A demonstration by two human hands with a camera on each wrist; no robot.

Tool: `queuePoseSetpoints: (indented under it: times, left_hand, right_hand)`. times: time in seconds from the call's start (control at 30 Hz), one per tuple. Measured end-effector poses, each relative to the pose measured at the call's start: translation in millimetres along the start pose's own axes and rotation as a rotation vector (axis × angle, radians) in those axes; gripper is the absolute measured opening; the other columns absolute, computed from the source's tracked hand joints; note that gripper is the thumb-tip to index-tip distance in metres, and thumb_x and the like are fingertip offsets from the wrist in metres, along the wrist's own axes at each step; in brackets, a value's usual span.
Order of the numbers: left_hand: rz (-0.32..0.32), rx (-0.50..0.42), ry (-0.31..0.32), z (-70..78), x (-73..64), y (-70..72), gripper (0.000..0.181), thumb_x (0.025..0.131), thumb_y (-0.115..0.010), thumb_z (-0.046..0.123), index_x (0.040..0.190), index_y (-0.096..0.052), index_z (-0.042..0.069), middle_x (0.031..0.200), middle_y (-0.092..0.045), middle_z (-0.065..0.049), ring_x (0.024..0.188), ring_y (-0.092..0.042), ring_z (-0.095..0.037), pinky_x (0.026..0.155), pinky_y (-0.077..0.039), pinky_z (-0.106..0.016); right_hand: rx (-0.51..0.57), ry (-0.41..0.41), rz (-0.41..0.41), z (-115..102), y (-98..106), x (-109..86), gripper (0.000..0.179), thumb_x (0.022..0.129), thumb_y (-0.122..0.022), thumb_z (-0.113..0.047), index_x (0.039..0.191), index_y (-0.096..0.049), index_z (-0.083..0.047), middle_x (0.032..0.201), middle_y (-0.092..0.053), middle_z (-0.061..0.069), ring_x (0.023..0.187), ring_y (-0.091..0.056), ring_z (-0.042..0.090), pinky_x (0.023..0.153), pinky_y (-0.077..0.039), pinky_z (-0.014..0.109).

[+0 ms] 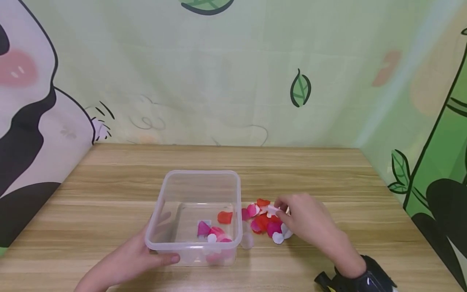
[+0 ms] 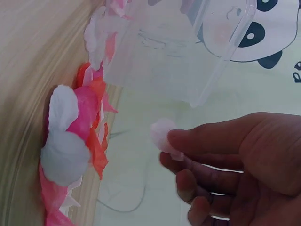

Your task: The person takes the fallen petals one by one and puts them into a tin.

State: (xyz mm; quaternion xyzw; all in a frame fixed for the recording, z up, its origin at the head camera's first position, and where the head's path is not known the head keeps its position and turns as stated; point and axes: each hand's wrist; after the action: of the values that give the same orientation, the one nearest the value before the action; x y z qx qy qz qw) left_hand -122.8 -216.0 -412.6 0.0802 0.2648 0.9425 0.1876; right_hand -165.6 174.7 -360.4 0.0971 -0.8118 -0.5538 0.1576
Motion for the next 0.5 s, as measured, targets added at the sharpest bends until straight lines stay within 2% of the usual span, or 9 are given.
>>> queuePoseSetpoints:
  times: [0.3,0.5]
  left_hand:
    - [-0.007,-0.021,-0.003,0.0,0.7,-0.6,0.112,0.082,-0.089,0.029,0.162,-0.014,0.002,0.156,-0.034,-0.032,0.119,-0.059,-0.036,0.087,-0.052,-0.026]
    - [-0.012,-0.033,0.004,0.1,0.5,0.1,0.112,0.083,-0.089,0.028,0.162,-0.014,0.003,0.157,-0.033,-0.032,0.121,-0.058,-0.037,0.086,-0.053,-0.027]
  right_hand:
    - [0.042,0.068,0.15,-17.9,3.4,-1.4,0.011,0.086,-0.086,-0.016,0.094,-0.079,-0.015,0.073,-0.063,-0.012,0.066,-0.051,0.007,0.056,-0.045,0.025]
    - [0.077,0.195,0.28,-30.3,1.2,-4.9,0.015,0.083,-0.088,-0.015,0.096,-0.08,-0.014,0.084,-0.071,-0.008,0.071,-0.059,0.008,0.062,-0.051,0.024]
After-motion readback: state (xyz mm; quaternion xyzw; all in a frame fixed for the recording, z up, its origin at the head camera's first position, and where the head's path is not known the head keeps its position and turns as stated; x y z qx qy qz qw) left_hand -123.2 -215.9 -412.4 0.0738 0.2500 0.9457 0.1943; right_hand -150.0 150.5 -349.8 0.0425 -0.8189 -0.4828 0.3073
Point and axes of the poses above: each hand's wrist, its own x-axis towards the middle knuckle, its own y-axis out of the back of the hand, z = x × y
